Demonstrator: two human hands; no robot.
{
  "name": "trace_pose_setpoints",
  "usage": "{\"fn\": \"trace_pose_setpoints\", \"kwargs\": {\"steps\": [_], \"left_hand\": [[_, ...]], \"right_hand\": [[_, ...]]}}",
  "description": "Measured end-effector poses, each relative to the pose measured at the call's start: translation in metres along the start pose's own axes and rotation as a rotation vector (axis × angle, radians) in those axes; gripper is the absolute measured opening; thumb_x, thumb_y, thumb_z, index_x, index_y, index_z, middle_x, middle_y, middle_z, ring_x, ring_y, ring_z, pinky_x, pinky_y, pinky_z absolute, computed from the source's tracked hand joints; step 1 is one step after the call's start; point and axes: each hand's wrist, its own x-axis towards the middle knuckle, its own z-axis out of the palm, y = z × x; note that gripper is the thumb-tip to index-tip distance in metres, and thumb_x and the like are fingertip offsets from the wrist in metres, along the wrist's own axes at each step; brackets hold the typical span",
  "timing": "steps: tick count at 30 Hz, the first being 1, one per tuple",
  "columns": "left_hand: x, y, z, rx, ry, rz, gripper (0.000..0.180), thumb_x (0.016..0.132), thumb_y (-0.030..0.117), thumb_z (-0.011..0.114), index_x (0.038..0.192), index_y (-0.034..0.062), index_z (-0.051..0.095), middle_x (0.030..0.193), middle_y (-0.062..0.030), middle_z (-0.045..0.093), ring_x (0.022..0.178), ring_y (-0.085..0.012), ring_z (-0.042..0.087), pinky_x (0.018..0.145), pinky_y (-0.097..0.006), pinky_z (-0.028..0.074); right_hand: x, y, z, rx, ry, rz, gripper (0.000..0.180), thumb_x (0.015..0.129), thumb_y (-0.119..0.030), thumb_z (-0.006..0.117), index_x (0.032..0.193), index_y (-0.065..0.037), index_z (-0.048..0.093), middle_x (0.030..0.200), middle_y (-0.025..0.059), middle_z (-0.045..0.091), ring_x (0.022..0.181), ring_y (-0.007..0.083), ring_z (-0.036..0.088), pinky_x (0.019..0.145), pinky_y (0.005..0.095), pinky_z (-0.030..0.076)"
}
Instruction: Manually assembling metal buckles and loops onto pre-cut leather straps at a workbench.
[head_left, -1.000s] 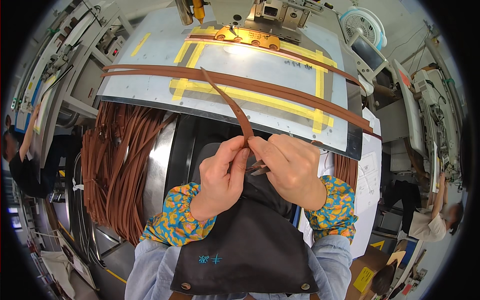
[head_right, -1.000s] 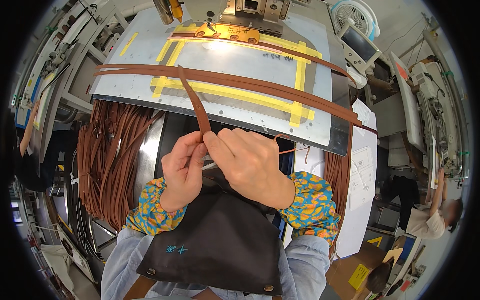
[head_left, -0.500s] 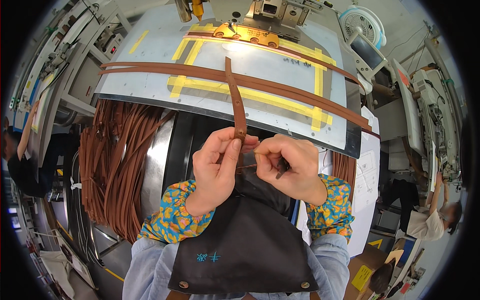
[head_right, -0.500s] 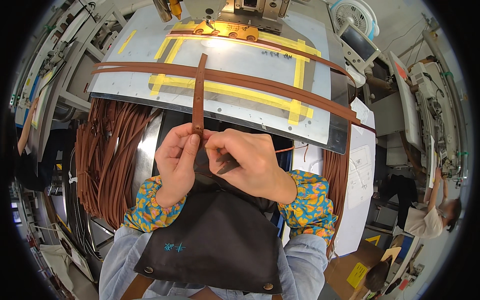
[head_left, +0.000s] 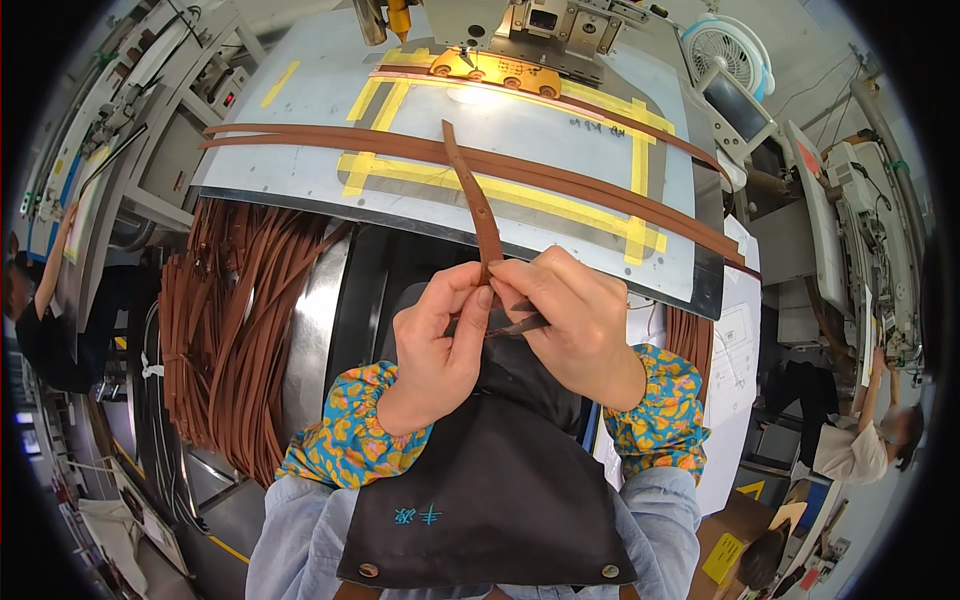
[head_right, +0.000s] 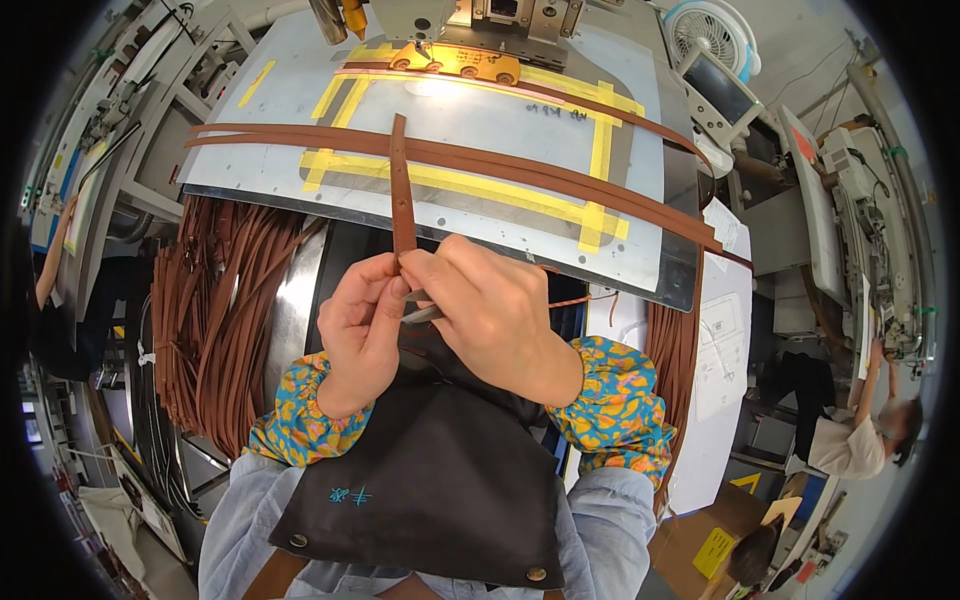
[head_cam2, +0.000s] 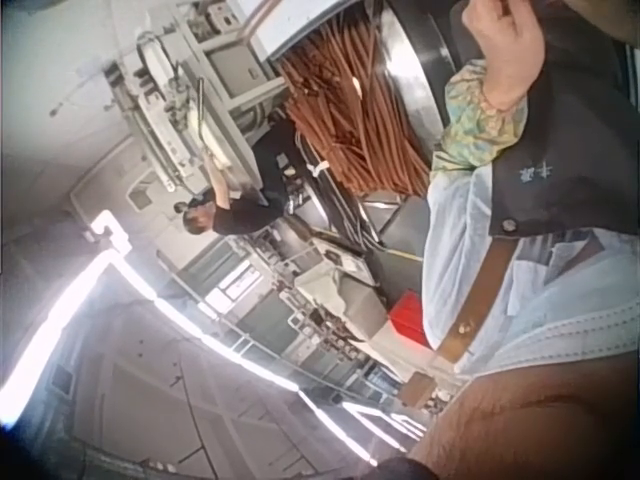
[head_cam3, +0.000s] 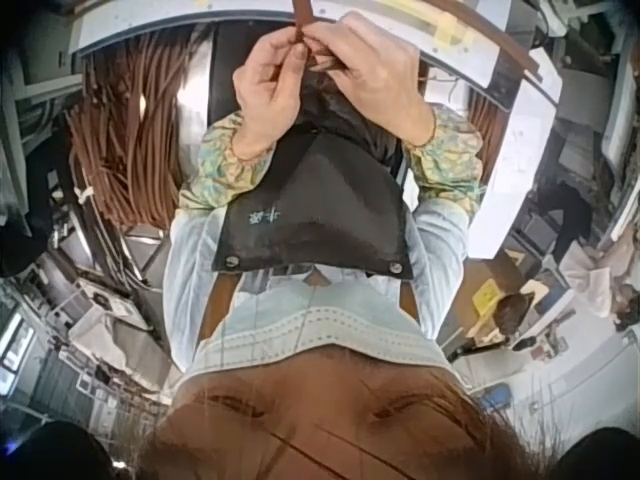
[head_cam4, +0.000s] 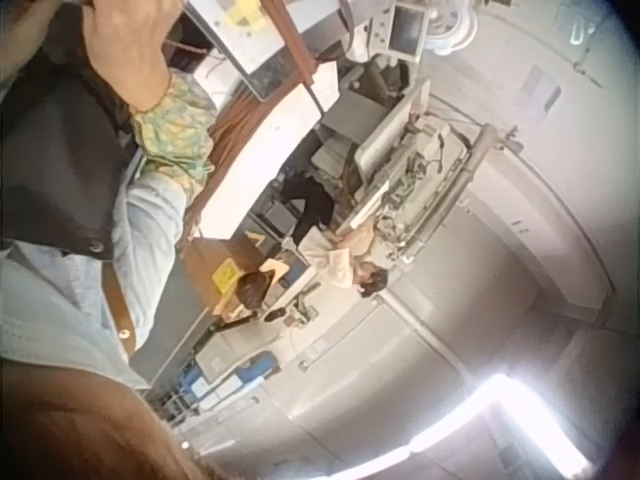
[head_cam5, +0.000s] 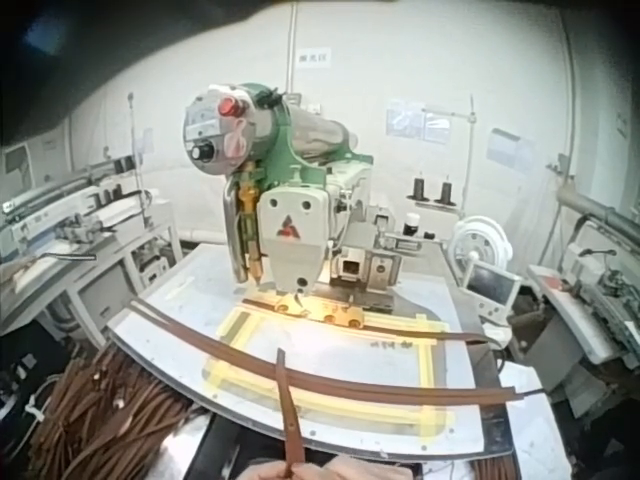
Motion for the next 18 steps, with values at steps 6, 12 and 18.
{"fn": "trace_pose_setpoints", "kwargs": {"steps": [6, 12, 18], "left_hand": [[0.000, 0.002, -0.002, 0.094, -0.016, 0.064, 0.014, 0.089, -0.001, 0.054, 0.103, -0.0043, 0.055, 0.075, -0.0097, 0.066, 0.065, -0.0088, 0.062, 0.055, -0.022, 0.046], [0.001, 0.005, 0.000, -0.109, -0.003, -0.025, 0.015, 0.092, 0.000, 0.048, 0.105, -0.0070, 0.053, 0.086, -0.0122, 0.067, 0.078, -0.0118, 0.065, 0.068, -0.022, 0.050], [0.002, 0.005, -0.003, -0.307, -0.066, -0.149, 0.019, 0.096, 0.003, 0.042, 0.109, -0.0083, 0.049, 0.094, -0.0139, 0.066, 0.087, -0.0142, 0.064, 0.075, -0.023, 0.051]], "right_hand": [[0.004, -0.001, -0.001, -0.194, -0.045, -0.124, 0.026, 0.060, -0.006, 0.064, 0.084, 0.000, 0.058, 0.066, 0.0047, 0.045, 0.052, 0.0145, 0.054, 0.042, 0.0257, 0.041], [0.005, 0.000, 0.001, 0.074, 0.034, 0.105, 0.023, 0.063, 0.005, 0.067, 0.082, 0.000, 0.056, 0.066, 0.0059, 0.048, 0.052, 0.0156, 0.055, 0.045, 0.0244, 0.044], [0.003, 0.002, -0.008, 0.420, -0.047, 0.393, 0.015, 0.077, 0.002, 0.066, 0.087, 0.000, 0.056, 0.071, 0.0057, 0.057, 0.059, 0.0104, 0.057, 0.053, 0.0217, 0.046]]}}
